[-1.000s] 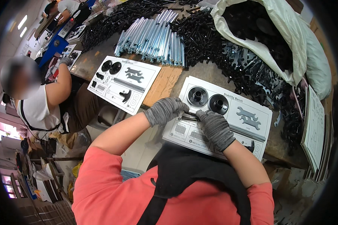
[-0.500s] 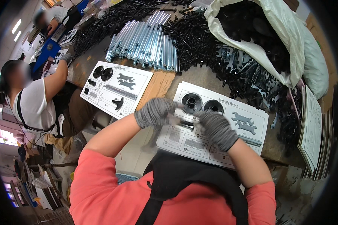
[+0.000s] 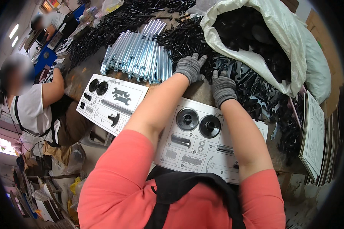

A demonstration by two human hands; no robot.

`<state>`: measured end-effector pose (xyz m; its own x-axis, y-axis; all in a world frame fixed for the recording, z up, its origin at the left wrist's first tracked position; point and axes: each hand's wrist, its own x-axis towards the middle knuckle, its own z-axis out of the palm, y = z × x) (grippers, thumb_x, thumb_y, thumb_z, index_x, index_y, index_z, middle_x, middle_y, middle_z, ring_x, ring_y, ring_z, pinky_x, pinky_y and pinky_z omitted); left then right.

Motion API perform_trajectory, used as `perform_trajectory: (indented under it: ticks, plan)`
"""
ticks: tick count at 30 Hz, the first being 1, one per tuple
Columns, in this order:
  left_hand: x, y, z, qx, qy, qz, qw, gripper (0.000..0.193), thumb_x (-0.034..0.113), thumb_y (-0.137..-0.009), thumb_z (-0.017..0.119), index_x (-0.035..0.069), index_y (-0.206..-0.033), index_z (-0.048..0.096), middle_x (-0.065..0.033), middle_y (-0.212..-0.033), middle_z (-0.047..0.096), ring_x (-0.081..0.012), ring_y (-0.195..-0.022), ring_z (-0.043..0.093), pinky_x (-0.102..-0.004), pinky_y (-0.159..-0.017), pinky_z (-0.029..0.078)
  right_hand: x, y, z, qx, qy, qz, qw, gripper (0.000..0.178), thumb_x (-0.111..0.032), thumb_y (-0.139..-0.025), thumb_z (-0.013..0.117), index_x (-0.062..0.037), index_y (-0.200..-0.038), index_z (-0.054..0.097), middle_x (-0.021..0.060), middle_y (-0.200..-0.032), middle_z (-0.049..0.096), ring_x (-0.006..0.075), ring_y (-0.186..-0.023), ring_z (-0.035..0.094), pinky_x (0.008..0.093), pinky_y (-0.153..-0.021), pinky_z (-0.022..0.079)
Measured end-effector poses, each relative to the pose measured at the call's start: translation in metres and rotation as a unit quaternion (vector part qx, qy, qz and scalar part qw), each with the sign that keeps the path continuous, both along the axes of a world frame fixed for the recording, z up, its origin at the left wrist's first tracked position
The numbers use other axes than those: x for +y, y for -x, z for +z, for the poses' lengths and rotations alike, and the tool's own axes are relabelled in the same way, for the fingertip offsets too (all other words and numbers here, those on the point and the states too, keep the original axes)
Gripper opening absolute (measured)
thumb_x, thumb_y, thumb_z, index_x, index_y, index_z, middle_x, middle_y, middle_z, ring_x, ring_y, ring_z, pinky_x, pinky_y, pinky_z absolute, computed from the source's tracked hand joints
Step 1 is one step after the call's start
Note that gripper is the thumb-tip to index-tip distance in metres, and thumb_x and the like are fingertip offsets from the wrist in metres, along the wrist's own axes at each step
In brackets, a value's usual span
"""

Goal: The person assembles tool kits by placing metal tools and black plastic parts into designated slots on printed cardboard inserts. They repeatedly pick up items from piles on the table, position them on the templates, and move completed inserts aside.

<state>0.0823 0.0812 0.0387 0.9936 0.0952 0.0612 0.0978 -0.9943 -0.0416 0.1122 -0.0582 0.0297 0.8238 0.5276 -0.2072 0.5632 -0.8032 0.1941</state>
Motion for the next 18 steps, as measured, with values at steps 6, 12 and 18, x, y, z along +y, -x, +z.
perform_trajectory:
  ticks: [6, 12, 18]
  plan:
    - [0.008, 0.008, -0.025, 0.017, -0.007, -0.051, 0.999, 0.060, 0.030, -0.081, 0.059, 0.010, -0.135, 0.039, -0.0139, -0.124, 0.048, -0.0282, -0.112, 0.051, -0.0370, -0.093, 0.043, -0.018, 0.007, -0.026, -0.074, -0.050, 0.092, 0.992, 0.040, -0.010, -0.088, 0.038, -0.0025, -0.127, 0.043, 0.0294, -0.119, 0.051, 0.0332, -0.091, 0.064, 0.0430, -0.069, 0.052]
    - [0.009, 0.029, -0.018, 0.091, -0.064, -0.152, 0.982, 0.032, 0.019, -0.088, 0.046, 0.015, -0.119, 0.055, -0.0128, -0.109, 0.055, -0.0294, -0.097, 0.059, -0.0395, -0.081, 0.050, -0.040, 0.005, -0.008, -0.025, -0.013, 0.241, 0.970, 0.025, -0.009, -0.083, 0.048, -0.0025, -0.105, 0.060, 0.0173, -0.097, 0.064, 0.0286, -0.086, 0.066, 0.0386, -0.065, 0.054]
    - [0.020, 0.037, -0.020, 0.056, 0.043, -0.123, 0.990, 0.033, 0.027, -0.079, 0.061, 0.008, -0.106, 0.058, -0.0151, -0.102, 0.055, -0.0339, -0.093, 0.058, -0.0426, -0.079, 0.049, -0.054, -0.006, -0.003, 0.079, -0.167, 0.129, 0.974, 0.019, -0.015, -0.083, 0.053, -0.0060, -0.097, 0.063, 0.0169, -0.093, 0.064, 0.0330, -0.089, 0.063, 0.0402, -0.073, 0.051]
